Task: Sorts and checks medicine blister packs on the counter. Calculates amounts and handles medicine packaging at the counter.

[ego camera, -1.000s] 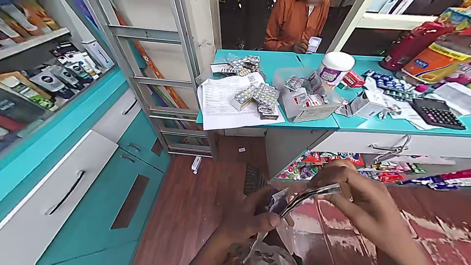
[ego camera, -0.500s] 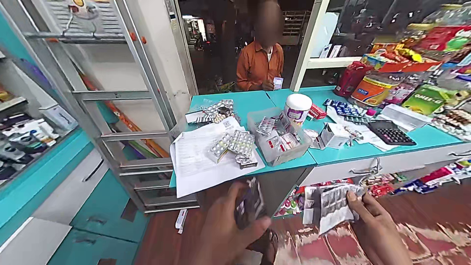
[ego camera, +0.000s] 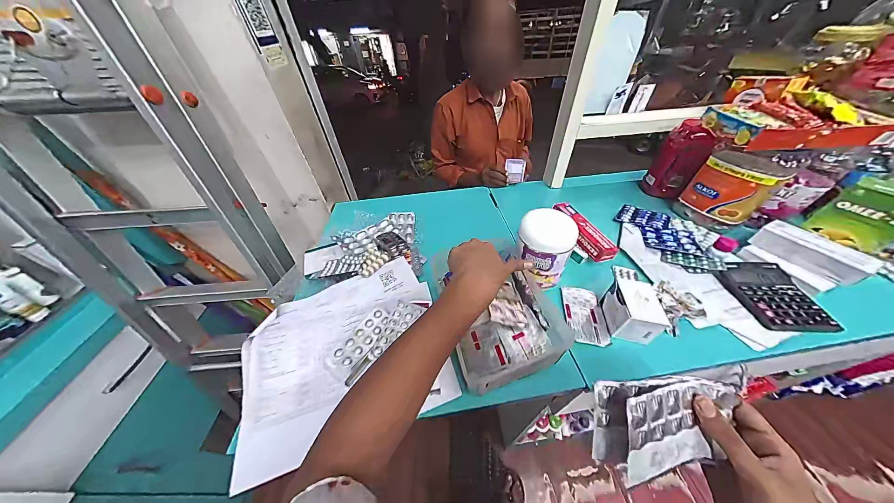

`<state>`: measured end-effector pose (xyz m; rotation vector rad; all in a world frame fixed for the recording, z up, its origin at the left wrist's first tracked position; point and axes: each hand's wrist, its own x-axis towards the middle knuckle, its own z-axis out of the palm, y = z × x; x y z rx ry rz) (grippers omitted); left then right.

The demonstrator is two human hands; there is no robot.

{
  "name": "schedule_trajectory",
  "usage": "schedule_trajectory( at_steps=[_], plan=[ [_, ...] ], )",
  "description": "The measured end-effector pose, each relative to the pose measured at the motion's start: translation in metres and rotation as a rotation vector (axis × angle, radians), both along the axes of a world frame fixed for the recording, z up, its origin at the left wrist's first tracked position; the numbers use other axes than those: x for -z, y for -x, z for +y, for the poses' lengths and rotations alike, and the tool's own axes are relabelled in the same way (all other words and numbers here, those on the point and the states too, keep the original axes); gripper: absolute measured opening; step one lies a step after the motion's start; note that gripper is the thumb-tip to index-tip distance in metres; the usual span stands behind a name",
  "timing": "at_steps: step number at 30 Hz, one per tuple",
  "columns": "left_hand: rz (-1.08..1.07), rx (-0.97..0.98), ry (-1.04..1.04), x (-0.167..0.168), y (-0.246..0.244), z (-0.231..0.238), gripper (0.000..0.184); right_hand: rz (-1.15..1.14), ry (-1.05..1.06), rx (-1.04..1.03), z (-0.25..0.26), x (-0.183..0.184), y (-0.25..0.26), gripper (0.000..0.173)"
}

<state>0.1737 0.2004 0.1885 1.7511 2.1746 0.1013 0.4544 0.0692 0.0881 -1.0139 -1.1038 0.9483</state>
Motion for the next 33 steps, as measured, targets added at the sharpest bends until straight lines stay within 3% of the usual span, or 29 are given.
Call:
schedule_trajectory(
  at_steps=[5,8,11,12,14,17,23,25,28,30,32,33],
  plan=[
    [0.05,0.177,0.22,0.005,0.006,-0.007,0.08,-0.069,-0.01,-0.077,0.053,-0.011,0.001,0.022],
    [-0.047,0.141,-0.011,0.003,0.013,-0.028,0.072,-0.14,-0.151,-0.215,0.079,-0.018,0.02,0.021],
    [-0.42,0.314,-0.439,0.02,0.028,-0.07,0.052,-0.23,-0.269,-0.401,0.089,-0.033,0.053,0.016],
    [-0.658,0.427,-0.47,0.032,0.033,-0.082,0.046,-0.261,-0.3,-0.462,0.091,-0.038,0.065,0.014],
    [-1.103,0.556,-0.313,0.052,0.039,-0.098,0.037,-0.315,-0.36,-0.536,0.094,-0.042,0.088,0.008],
    [-1.266,0.418,-0.25,0.067,0.05,-0.117,0.027,-0.382,-0.432,-0.522,0.095,-0.044,0.118,0.015],
    [-1.075,0.317,-0.617,0.069,0.068,-0.133,0.023,-0.358,-0.289,-0.653,0.089,-0.054,0.139,0.054],
    [-0.923,0.231,-0.867,0.07,0.071,-0.135,0.022,-0.323,-0.356,-0.659,0.087,-0.048,0.14,0.033],
    [-0.78,0.048,-1.12,0.078,0.084,-0.134,0.037,-0.429,-0.77,-0.496,0.085,-0.044,0.14,0.015],
    [-1.08,-0.005,-1.044,0.08,0.088,-0.138,0.038,-0.564,-1.014,-0.338,0.082,-0.046,0.141,0.013],
    [-1.572,-0.061,-0.725,0.075,0.084,-0.148,0.031,-0.742,-1.126,-0.273,0.076,-0.045,0.147,0.014],
    [-1.715,-0.134,-0.592,0.073,0.079,-0.152,0.026,-0.819,-1.159,-0.287,0.075,-0.041,0.152,0.016]
  ],
)
